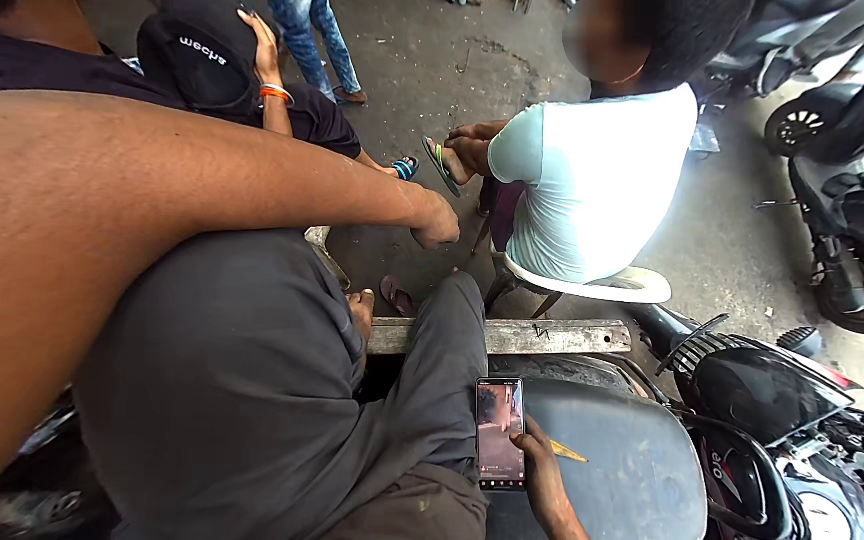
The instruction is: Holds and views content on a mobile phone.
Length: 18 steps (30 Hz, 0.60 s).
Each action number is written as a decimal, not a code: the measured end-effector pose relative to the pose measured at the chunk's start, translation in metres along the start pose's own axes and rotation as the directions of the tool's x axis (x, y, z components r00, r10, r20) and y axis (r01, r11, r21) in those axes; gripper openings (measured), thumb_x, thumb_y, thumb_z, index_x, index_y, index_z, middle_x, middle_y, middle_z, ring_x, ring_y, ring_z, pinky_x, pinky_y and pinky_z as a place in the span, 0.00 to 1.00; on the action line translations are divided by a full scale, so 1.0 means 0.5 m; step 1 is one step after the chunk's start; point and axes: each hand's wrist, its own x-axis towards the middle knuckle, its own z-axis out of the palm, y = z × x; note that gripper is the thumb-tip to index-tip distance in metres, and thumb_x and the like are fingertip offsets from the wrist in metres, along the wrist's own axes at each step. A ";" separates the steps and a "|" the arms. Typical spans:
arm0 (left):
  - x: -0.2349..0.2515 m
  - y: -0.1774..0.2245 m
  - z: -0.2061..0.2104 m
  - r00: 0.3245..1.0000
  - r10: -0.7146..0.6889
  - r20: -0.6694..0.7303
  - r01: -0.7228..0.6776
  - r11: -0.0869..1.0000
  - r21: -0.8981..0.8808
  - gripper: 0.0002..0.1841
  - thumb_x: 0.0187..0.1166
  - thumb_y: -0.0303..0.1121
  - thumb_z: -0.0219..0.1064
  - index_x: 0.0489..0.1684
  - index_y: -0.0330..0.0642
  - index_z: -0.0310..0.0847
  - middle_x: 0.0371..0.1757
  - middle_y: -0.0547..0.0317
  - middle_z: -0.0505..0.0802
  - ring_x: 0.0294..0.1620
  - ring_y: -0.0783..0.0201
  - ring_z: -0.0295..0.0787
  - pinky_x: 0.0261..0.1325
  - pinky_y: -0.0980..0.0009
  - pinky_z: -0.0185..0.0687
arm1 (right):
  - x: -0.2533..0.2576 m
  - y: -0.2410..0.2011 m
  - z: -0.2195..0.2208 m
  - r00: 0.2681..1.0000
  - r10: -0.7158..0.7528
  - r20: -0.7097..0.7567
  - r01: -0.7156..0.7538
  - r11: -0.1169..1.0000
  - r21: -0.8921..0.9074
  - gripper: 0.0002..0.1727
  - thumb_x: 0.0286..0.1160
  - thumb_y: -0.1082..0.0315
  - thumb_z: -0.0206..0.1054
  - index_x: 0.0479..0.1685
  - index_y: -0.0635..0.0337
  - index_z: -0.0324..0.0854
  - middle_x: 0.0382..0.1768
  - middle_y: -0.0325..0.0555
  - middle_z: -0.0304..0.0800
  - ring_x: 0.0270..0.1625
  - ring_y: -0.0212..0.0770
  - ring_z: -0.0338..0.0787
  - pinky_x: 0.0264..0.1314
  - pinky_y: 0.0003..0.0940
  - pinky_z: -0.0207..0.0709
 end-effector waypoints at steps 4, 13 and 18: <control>-0.001 -0.001 0.001 1.000 0.005 -0.006 -0.005 1.000 0.004 0.08 0.73 0.31 0.73 0.45 0.40 0.88 0.39 0.49 0.92 0.47 0.47 0.90 0.47 0.45 0.83 | 0.000 0.001 -0.001 1.000 -0.002 0.004 0.002 1.000 -0.002 0.27 0.70 0.69 0.52 0.69 0.67 0.79 0.59 0.51 0.89 0.61 0.39 0.88 0.65 0.36 0.82; -0.002 -0.001 0.001 1.000 0.008 -0.008 -0.008 1.000 0.014 0.08 0.74 0.30 0.72 0.46 0.40 0.88 0.41 0.47 0.92 0.48 0.45 0.90 0.49 0.45 0.83 | 0.002 -0.001 0.000 1.000 -0.012 0.010 0.012 1.000 -0.006 0.27 0.69 0.69 0.52 0.69 0.67 0.79 0.59 0.51 0.90 0.60 0.39 0.89 0.65 0.37 0.82; -0.002 -0.001 0.004 1.000 0.004 -0.020 -0.004 1.000 0.008 0.08 0.73 0.29 0.73 0.47 0.41 0.88 0.41 0.47 0.92 0.49 0.45 0.90 0.48 0.44 0.83 | 0.000 0.000 0.000 1.000 -0.007 0.006 0.007 1.000 -0.015 0.27 0.69 0.68 0.53 0.69 0.66 0.79 0.58 0.51 0.90 0.59 0.39 0.89 0.64 0.37 0.83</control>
